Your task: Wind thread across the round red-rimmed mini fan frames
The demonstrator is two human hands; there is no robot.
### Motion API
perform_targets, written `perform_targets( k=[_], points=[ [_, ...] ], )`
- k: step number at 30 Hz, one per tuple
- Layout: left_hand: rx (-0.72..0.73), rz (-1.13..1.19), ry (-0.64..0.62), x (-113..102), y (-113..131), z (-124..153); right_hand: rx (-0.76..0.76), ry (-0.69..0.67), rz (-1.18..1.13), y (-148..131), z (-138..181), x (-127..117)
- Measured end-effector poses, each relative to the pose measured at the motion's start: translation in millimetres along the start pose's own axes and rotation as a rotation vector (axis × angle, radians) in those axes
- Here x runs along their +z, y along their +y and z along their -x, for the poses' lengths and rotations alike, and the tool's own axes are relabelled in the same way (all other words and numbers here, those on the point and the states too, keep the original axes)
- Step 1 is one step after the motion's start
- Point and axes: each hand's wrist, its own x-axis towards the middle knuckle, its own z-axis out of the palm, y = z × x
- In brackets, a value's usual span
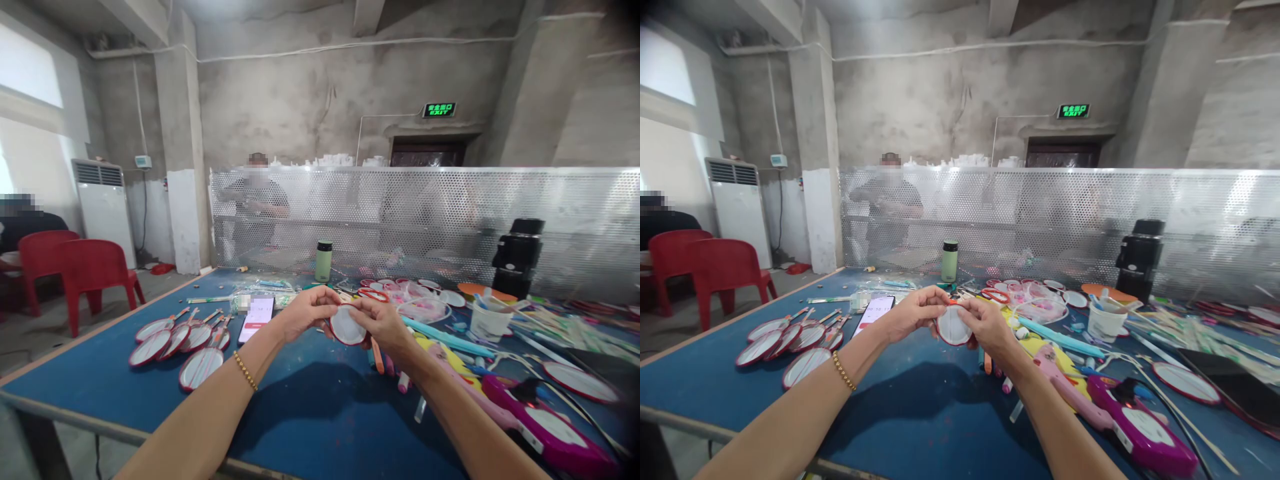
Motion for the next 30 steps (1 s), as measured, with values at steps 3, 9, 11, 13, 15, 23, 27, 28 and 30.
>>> perform_targets(
  k=[3, 9, 11, 13, 15, 23, 27, 28, 30],
  points=[
    [0.006, -0.014, -0.005, -1.1, -0.2, 0.0, -0.004, 0.001, 0.003, 1.2, -0.3, 0.3],
    [0.030, -0.042, 0.004, -1.8, -2.0, -0.9, -0.017, -0.001, 0.005, 3.6, -1.4, 0.5],
    [0.033, -0.048, 0.009, -1.6, -2.3, -1.2, -0.020, -0.001, 0.004, 4.5, -1.5, 0.6],
    [0.035, -0.053, 0.014, -1.1, -2.1, -1.2, -0.022, -0.003, 0.002, 5.5, -1.5, 0.6],
    [0.038, -0.058, 0.018, -0.5, -1.7, -0.8, -0.027, -0.004, -0.001, 6.2, -1.2, 0.6],
    [0.045, -0.064, 0.046, 2.3, -0.9, 0.2, -0.030, 0.011, 0.015, 4.8, 0.0, 0.1],
    [0.011, -0.049, 0.048, 2.9, -3.6, -0.6, -0.025, 0.015, 0.038, 3.4, 0.1, 0.0],
    [-0.004, -0.041, 0.045, 2.8, -4.5, -0.8, -0.027, 0.017, 0.047, 2.9, 0.3, 0.0],
    [-0.030, -0.025, 0.043, 2.5, -6.0, -1.3, -0.037, 0.022, 0.067, 1.6, 0.7, -0.1]
  ],
)
